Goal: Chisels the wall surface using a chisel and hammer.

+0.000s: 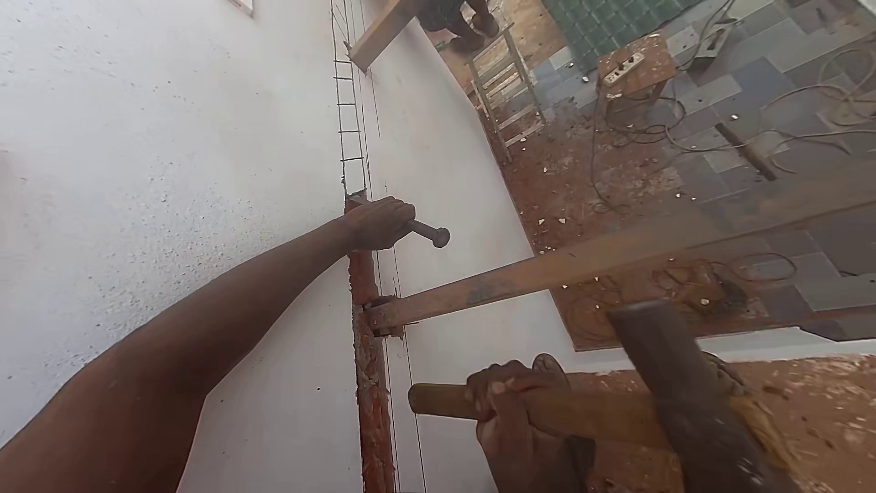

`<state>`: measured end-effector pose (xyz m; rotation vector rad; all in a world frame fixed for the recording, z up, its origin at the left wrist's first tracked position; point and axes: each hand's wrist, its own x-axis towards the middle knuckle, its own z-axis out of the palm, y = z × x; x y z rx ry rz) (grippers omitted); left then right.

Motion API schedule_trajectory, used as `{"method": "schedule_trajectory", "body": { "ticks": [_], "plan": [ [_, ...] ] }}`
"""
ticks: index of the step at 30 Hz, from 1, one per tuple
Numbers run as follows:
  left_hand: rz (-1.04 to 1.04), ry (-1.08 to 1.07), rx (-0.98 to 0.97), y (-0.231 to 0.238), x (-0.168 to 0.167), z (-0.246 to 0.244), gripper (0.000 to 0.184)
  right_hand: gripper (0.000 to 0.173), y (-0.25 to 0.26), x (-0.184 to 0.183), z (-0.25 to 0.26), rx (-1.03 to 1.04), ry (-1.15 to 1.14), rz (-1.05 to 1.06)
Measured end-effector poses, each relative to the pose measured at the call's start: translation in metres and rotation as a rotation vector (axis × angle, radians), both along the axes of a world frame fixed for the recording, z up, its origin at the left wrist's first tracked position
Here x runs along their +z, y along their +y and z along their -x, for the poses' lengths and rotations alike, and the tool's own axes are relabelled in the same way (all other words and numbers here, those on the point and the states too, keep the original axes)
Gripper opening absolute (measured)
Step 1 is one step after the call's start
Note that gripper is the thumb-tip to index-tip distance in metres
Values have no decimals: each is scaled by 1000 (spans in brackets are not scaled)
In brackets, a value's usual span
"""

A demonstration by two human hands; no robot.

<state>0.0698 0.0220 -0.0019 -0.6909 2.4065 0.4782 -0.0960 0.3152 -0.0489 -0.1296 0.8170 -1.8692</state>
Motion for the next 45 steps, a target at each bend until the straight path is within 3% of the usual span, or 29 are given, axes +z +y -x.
{"method": "schedule_trajectory", "body": {
  "ticks": [2,4,8,12,16,19,21,23,25,27,29,32,34,39,43,45],
  "plan": [
    [-15,-52,63,-1,1,7,23,13,-25,-9,-13,327,-66,-321],
    [-60,-123,161,-2,7,17,27,11,-35,-9,10,513,-125,-471],
    [-12,133,392,-22,23,18,26,8,-3,-9,41,352,19,-432],
    [-32,271,424,-24,28,10,20,7,11,-9,51,417,125,-446],
    [-44,42,338,-41,36,26,25,7,13,-10,45,402,77,-472],
    [-61,-117,392,-50,31,49,29,7,20,-5,41,414,80,-477],
    [-35,17,437,-46,38,51,27,6,25,-3,41,424,104,-470],
    [-5,380,495,-46,46,54,25,7,27,-3,38,423,123,-467],
    [-136,681,584,-62,58,73,17,8,34,0,32,439,124,-473],
    [-253,768,723,-83,69,92,7,8,30,1,30,448,124,-459],
    [-194,630,736,-103,78,96,6,8,30,3,29,459,118,-456],
    [38,212,542,-107,77,81,14,9,31,4,35,454,121,-448],
    [128,59,454,-99,74,69,17,8,30,5,42,449,137,-451],
    [165,95,437,-99,71,54,15,8,29,0,63,496,232,-486],
    [171,122,474,-97,73,51,14,29,26,8,72,547,279,-495],
    [166,92,494,-99,73,46,14,28,27,11,73,548,315,-497]
  ]
}}
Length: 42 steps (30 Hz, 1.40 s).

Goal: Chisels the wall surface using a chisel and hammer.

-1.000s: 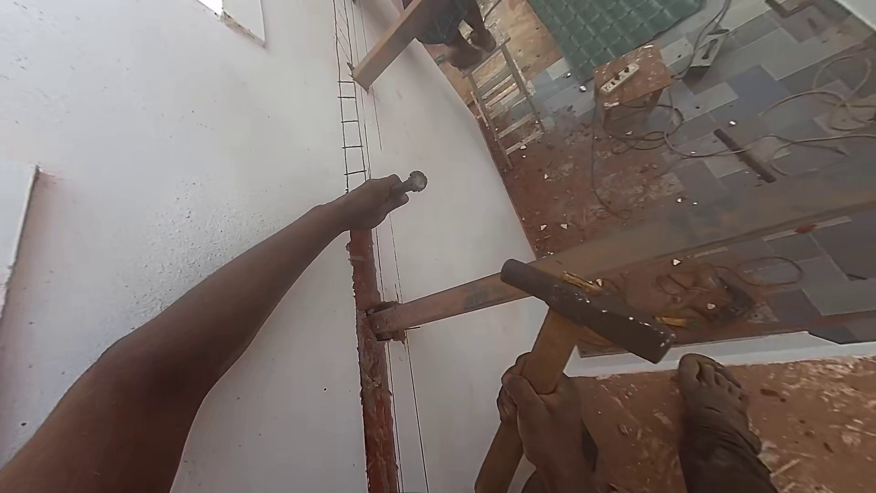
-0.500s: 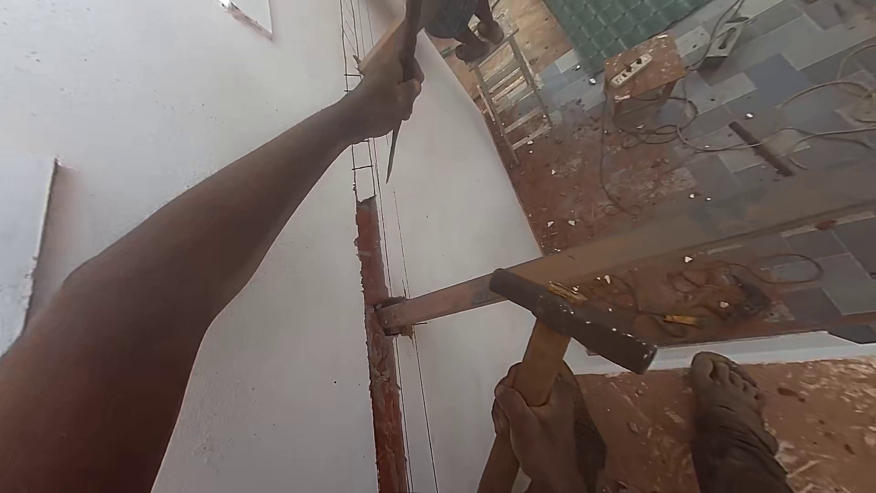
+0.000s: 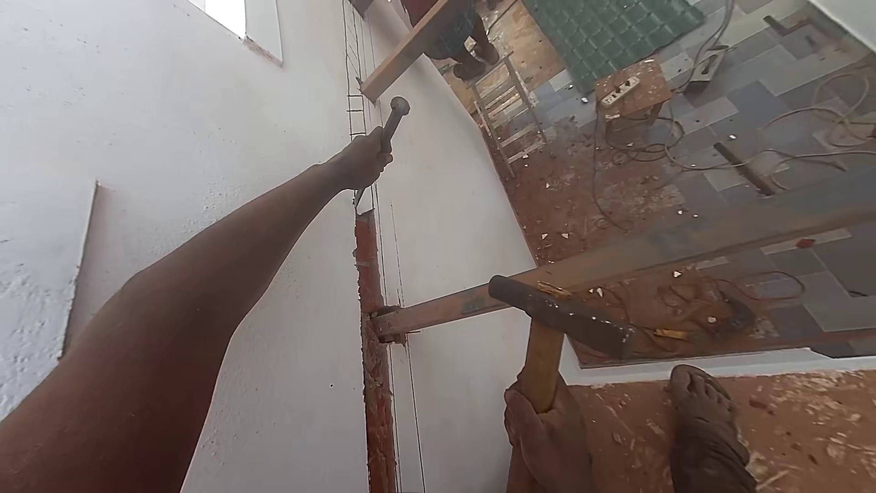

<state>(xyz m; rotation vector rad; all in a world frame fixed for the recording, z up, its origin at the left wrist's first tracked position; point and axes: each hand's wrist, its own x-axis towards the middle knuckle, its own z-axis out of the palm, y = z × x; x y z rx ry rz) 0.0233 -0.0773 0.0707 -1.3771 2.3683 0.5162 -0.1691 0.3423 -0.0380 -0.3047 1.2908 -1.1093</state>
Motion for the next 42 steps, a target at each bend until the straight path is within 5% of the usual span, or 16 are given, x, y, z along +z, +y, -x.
{"method": "schedule_trajectory", "body": {
  "ticks": [3,9,14,17,19,21,22,24,28,31,32,34,36,37,39,42],
  "plan": [
    [-19,-36,-3,-2,0,-1,14,26,0,1,-1,-20,46,50],
    [-122,-245,-26,18,-18,20,15,58,-27,24,42,-64,-203,385],
    [-143,-277,-4,24,-13,21,16,19,-116,88,125,-440,-77,853],
    [-153,-266,-5,25,-13,18,17,19,-178,118,103,-771,-38,885],
    [-149,-255,-9,23,-13,16,16,17,-200,94,47,-635,-118,676],
    [-161,-258,-4,22,-13,15,16,15,-212,65,14,-120,-122,233],
    [-175,-259,-2,24,-14,15,17,12,-215,62,18,89,-154,58],
    [-194,-260,-2,23,-14,18,19,14,-202,72,56,150,-252,7],
    [-204,-231,-3,23,-13,10,19,15,-144,107,139,-431,22,669],
    [-205,-212,-16,20,-17,13,16,21,-173,122,126,-926,27,854],
    [-202,-217,-13,20,-16,13,16,19,-183,116,94,-891,-59,755],
    [-198,-229,-9,19,-16,14,17,16,-194,86,32,-453,-241,330],
    [-214,-260,-8,28,-20,17,20,15,-205,69,30,54,-386,-18],
    [-223,-287,-15,30,-19,19,23,14,-204,73,48,134,-425,-44],
    [-229,-293,-13,26,-17,20,25,14,-171,96,105,17,-328,175],
    [-246,-288,-19,29,-17,17,24,13,-134,122,177,-577,59,715]
  ]
}}
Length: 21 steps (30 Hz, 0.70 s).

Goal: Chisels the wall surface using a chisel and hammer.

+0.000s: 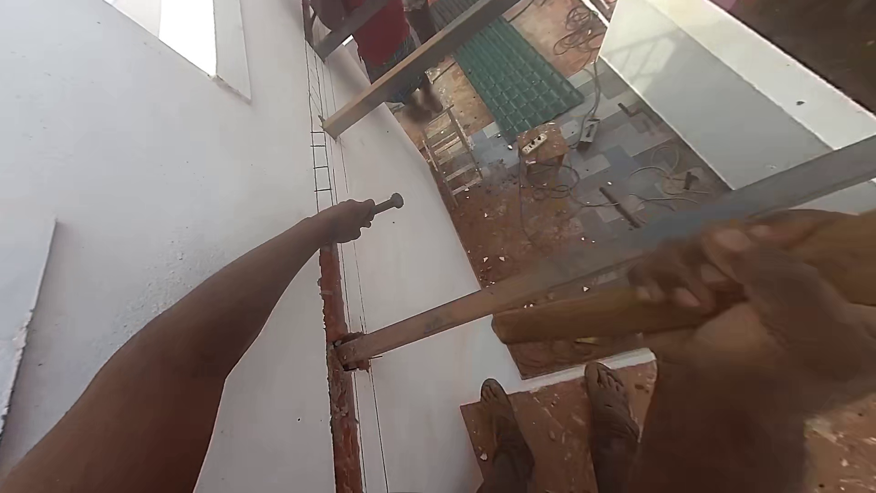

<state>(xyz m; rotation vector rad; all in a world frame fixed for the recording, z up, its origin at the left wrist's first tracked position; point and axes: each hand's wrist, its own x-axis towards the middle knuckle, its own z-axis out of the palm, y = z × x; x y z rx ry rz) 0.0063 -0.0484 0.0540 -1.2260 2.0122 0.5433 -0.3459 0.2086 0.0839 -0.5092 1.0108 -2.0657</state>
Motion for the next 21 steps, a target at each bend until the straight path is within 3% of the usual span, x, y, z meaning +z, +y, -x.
{"method": "schedule_trajectory", "body": {
  "ticks": [2,3,4,6,8,9,11,13,15,16,18,19,21],
  "plan": [
    [1,14,-3,0,-1,1,23,28,-15,3,-5,-351,-46,168],
    [7,11,5,1,-1,-1,25,27,-26,1,-39,-382,-119,157],
    [15,8,10,-1,-1,-1,26,18,-34,-10,-86,-290,-206,70],
    [28,11,16,-6,0,0,24,14,-42,-42,-158,227,-335,-346],
    [15,6,17,4,-5,1,26,13,-35,-58,-154,745,-358,-678],
    [18,-1,3,-2,-4,4,26,13,-34,-57,-132,800,-369,-675],
    [20,12,8,-11,-1,4,25,15,-1,-43,-88,546,-262,-540],
    [1,26,-10,-9,-3,-2,22,14,19,-27,-56,71,-101,-278],
    [-7,44,-28,-10,-5,-2,21,15,0,-14,-53,-295,-110,-42],
    [-3,44,-34,-11,-4,-3,21,16,-15,-11,-75,-356,-188,11],
    [10,42,-35,-12,-3,-6,21,15,-32,-28,-148,-106,-359,-167],
    [16,37,-32,-14,-3,-4,20,13,-36,-44,-172,191,-365,-370],
    [4,36,-3,-4,-7,-4,19,11,-32,-61,-165,748,-358,-642]
  ]
}}
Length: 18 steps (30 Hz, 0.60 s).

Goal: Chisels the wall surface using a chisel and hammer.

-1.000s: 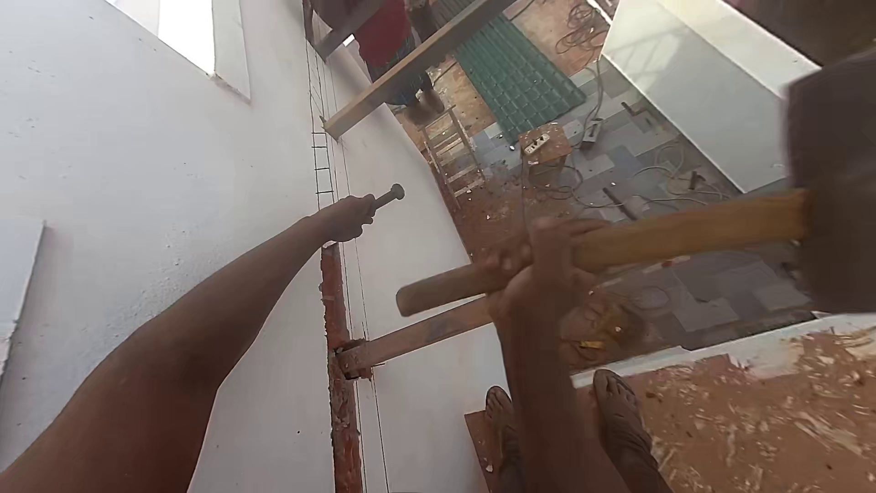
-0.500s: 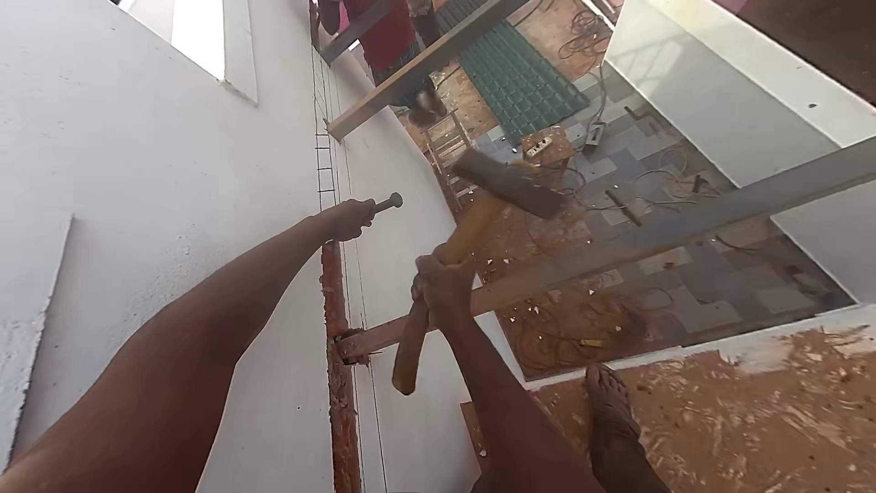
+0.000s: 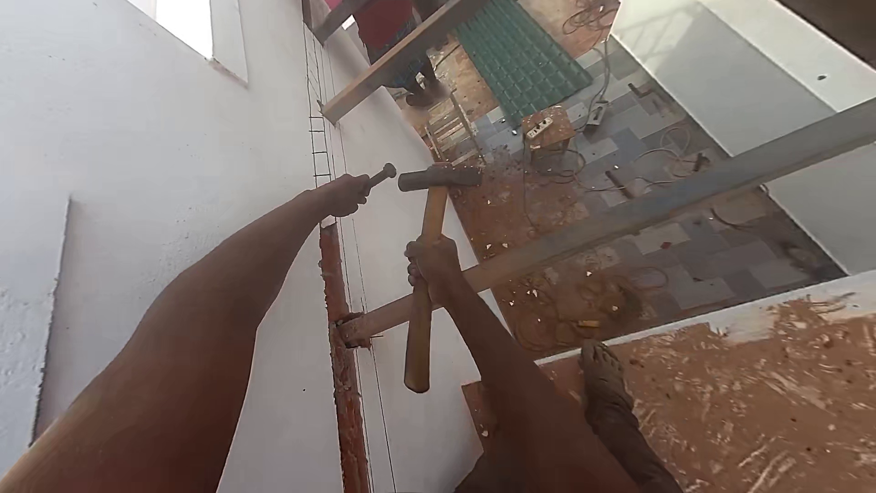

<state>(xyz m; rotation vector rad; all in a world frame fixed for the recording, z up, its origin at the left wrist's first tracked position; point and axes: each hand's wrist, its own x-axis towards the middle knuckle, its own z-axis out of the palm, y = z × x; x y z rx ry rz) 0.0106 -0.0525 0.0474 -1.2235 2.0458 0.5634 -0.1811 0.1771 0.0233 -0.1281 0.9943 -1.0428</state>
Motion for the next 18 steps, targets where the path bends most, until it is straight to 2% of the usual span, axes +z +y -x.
{"method": "schedule_trajectory", "body": {
  "ticks": [1,2,4,6,7,8,9,10,11,12,14,15,16,18],
  "plan": [
    [-1,-1,-6,0,1,2,20,11,-1,5,27,56,-57,2],
    [21,17,-6,-13,3,7,21,12,4,14,61,-13,-58,84],
    [-1,12,3,-11,4,2,22,11,50,33,120,-377,123,332],
    [-8,12,-3,-8,3,2,22,15,67,37,181,-816,332,644],
    [-10,18,-11,-9,2,2,23,22,64,38,196,-1005,353,735],
    [-6,25,-18,-10,1,1,22,23,53,42,189,-1136,335,753],
    [-2,28,-18,-9,1,0,22,24,31,52,158,-1209,315,673],
    [0,23,-16,-9,2,-1,22,23,10,55,110,-1151,274,536],
    [3,10,-15,-11,3,0,21,19,-7,48,60,-970,199,375],
    [7,-5,-11,-14,6,2,20,15,-21,35,23,-676,154,210],
    [-10,-7,-1,-4,3,0,17,11,-24,15,8,-111,51,-50],
    [-14,4,-15,-5,4,2,15,11,-25,11,23,-14,-19,-100],
    [10,39,-22,-19,8,9,17,14,-24,8,44,-27,-38,-89],
    [-21,127,7,-16,5,14,28,17,25,4,63,-170,58,-76]
  ]
}}
